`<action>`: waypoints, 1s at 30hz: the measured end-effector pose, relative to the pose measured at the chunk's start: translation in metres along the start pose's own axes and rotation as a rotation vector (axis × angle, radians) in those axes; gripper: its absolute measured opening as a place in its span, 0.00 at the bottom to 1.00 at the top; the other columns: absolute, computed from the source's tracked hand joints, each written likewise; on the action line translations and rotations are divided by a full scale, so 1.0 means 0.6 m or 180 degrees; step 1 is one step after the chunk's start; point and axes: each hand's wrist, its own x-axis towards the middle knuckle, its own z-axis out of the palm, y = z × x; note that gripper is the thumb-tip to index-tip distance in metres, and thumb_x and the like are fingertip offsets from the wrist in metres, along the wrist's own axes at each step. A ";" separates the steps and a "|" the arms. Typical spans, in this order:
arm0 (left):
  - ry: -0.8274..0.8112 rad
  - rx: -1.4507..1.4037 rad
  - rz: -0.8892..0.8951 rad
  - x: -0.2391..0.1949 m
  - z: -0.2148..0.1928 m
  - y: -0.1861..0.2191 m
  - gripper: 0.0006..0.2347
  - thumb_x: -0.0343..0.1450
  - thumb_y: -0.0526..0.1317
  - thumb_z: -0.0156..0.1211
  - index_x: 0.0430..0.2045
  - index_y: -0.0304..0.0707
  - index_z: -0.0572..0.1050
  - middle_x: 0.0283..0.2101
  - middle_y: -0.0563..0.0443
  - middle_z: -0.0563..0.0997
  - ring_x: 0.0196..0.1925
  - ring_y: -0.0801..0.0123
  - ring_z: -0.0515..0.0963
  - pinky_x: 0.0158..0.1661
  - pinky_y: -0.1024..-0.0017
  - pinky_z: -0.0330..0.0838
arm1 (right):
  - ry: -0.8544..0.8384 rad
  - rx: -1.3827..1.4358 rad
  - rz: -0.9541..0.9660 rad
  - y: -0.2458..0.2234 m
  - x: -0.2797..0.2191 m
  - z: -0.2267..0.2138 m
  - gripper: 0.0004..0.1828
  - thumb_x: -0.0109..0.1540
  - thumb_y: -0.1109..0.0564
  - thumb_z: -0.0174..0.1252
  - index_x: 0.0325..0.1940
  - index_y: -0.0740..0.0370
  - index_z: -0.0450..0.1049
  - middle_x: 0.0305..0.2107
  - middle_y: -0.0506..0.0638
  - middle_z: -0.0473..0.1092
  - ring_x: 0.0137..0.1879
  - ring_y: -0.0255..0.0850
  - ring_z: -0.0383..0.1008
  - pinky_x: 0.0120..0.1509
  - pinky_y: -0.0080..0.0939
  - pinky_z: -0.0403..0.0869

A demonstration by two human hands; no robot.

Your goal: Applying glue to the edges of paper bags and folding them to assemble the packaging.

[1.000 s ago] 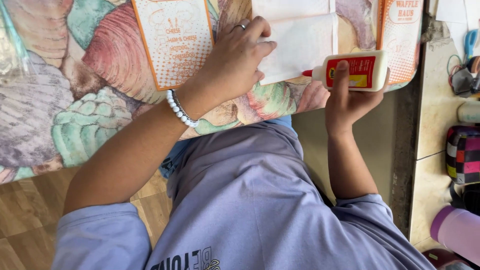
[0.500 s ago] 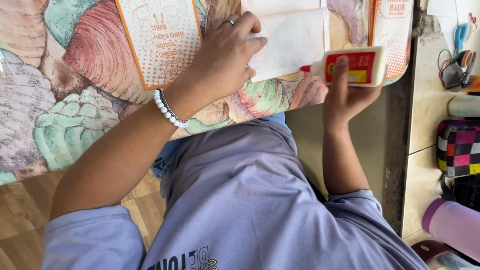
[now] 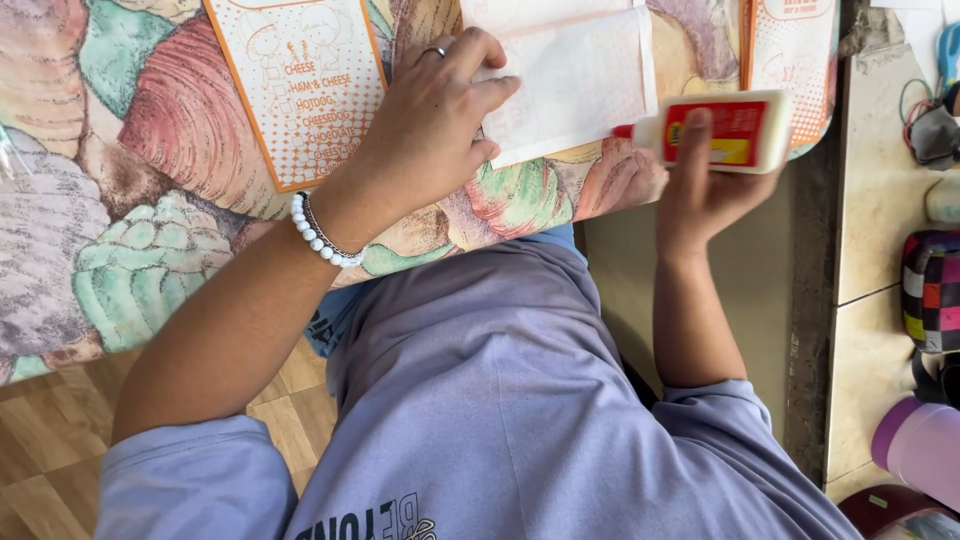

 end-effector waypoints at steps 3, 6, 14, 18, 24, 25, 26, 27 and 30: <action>-0.0037 0.0023 0.0010 0.001 0.000 -0.001 0.23 0.59 0.38 0.75 0.50 0.36 0.80 0.53 0.46 0.68 0.50 0.50 0.74 0.52 0.55 0.64 | 0.0038 0.0260 0.0006 0.037 0.008 -0.027 0.18 0.68 0.65 0.68 0.57 0.65 0.67 0.41 0.62 0.75 0.43 0.51 0.79 0.44 0.52 0.86; -0.0084 -0.0050 -0.0011 0.003 -0.008 0.003 0.23 0.59 0.37 0.76 0.48 0.35 0.79 0.53 0.45 0.69 0.53 0.51 0.72 0.53 0.54 0.64 | 0.0107 0.0435 0.0239 0.021 -0.002 -0.013 0.16 0.66 0.65 0.69 0.50 0.62 0.66 0.34 0.56 0.73 0.35 0.44 0.76 0.36 0.46 0.82; -0.0049 -0.0008 0.0043 0.002 -0.009 0.003 0.26 0.57 0.37 0.78 0.51 0.33 0.80 0.53 0.46 0.69 0.54 0.51 0.72 0.54 0.54 0.65 | -0.0112 0.0203 0.0216 0.009 -0.021 -0.001 0.21 0.64 0.64 0.71 0.53 0.64 0.66 0.34 0.58 0.73 0.37 0.46 0.76 0.40 0.47 0.82; -0.0069 -0.0021 0.0021 0.001 -0.007 0.001 0.26 0.57 0.38 0.78 0.52 0.33 0.80 0.53 0.46 0.69 0.55 0.51 0.72 0.54 0.53 0.65 | -0.0110 0.0218 -0.0121 0.031 0.026 -0.026 0.14 0.68 0.65 0.67 0.51 0.67 0.67 0.35 0.61 0.74 0.37 0.49 0.78 0.38 0.48 0.84; -0.0019 -0.0037 0.0088 0.002 -0.006 -0.002 0.27 0.57 0.37 0.78 0.52 0.32 0.80 0.53 0.45 0.69 0.55 0.50 0.72 0.54 0.53 0.66 | -0.0153 0.0168 0.0254 -0.006 0.019 -0.006 0.11 0.66 0.62 0.68 0.38 0.60 0.70 0.29 0.50 0.73 0.33 0.39 0.75 0.35 0.40 0.79; -0.0017 -0.0036 0.0092 0.002 -0.007 -0.001 0.27 0.57 0.37 0.78 0.52 0.32 0.80 0.53 0.45 0.69 0.55 0.50 0.72 0.54 0.53 0.66 | -0.0150 0.0168 0.0251 -0.007 0.012 -0.006 0.11 0.66 0.62 0.68 0.38 0.60 0.70 0.29 0.50 0.73 0.33 0.39 0.75 0.35 0.40 0.79; -0.0017 -0.0035 0.0084 0.002 -0.007 -0.001 0.27 0.57 0.37 0.78 0.52 0.32 0.80 0.53 0.45 0.69 0.55 0.50 0.72 0.55 0.54 0.66 | -0.0200 0.0068 0.0210 -0.009 0.004 -0.006 0.13 0.66 0.60 0.69 0.42 0.61 0.68 0.30 0.52 0.73 0.34 0.41 0.76 0.36 0.42 0.80; -0.0021 -0.0035 0.0075 0.002 -0.008 0.000 0.27 0.57 0.37 0.78 0.52 0.32 0.80 0.53 0.45 0.69 0.55 0.50 0.72 0.55 0.54 0.65 | -0.0252 -0.0033 0.0173 -0.011 -0.004 -0.005 0.16 0.65 0.59 0.69 0.46 0.63 0.66 0.31 0.55 0.73 0.35 0.43 0.77 0.37 0.43 0.82; -0.0035 0.0000 0.0080 0.001 -0.007 -0.001 0.27 0.57 0.38 0.79 0.52 0.32 0.80 0.53 0.45 0.69 0.55 0.50 0.72 0.55 0.54 0.66 | -0.0142 -0.0047 0.0202 -0.003 0.007 -0.011 0.12 0.66 0.59 0.69 0.41 0.60 0.69 0.31 0.50 0.73 0.34 0.40 0.77 0.37 0.40 0.80</action>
